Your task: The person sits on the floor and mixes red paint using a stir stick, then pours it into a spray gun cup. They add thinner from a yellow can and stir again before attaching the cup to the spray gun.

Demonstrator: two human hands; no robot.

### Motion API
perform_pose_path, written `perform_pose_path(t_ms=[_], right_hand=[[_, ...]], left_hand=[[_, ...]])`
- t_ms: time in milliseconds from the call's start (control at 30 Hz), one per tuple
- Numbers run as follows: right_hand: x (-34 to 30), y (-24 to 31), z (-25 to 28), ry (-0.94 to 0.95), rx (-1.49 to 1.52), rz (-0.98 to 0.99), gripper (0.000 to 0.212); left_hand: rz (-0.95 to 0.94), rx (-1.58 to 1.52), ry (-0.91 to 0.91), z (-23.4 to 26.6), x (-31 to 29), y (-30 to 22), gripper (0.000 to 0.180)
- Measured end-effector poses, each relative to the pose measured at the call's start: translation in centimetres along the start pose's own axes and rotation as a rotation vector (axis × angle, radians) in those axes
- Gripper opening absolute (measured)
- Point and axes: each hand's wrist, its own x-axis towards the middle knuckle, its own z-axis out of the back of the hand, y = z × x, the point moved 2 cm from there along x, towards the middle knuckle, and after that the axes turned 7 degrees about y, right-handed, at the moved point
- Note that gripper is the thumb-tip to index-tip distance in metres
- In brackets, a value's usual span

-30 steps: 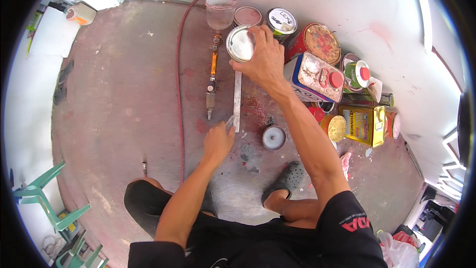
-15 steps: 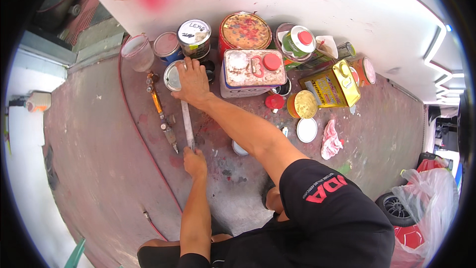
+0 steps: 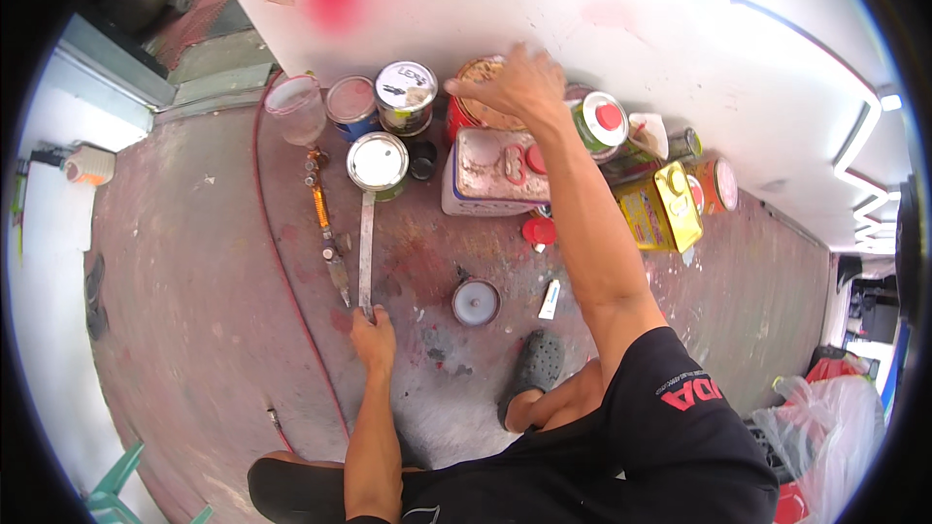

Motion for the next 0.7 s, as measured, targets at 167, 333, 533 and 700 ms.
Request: perform_pose_path(t_ms=[167, 333, 533, 700], right_hand=[[2.6, -1.5, -5.3, 0.320, 0.236, -0.206, 0.169], [1.9, -1.3, -6.3, 0.219, 0.138, -0.185, 0.157], [0.8, -1.3, -4.2, -0.105, 0.086, -0.005, 0.137], [-1.0, 1.5, 1.8, -0.249, 0.002, 0.179, 0.127]], left_hand=[[-0.087, -0.110, 0.035, 3.7, -1.1, -6.5, 0.036], [-0.215, -0.274, -0.002, 8.4, -3.7, -10.7, 0.031], [-0.152, -0.240, 0.112, 15.3, -12.2, -12.9, 0.032], [-0.071, -0.214, 0.119, 16.1, -11.8, -8.6, 0.036]])
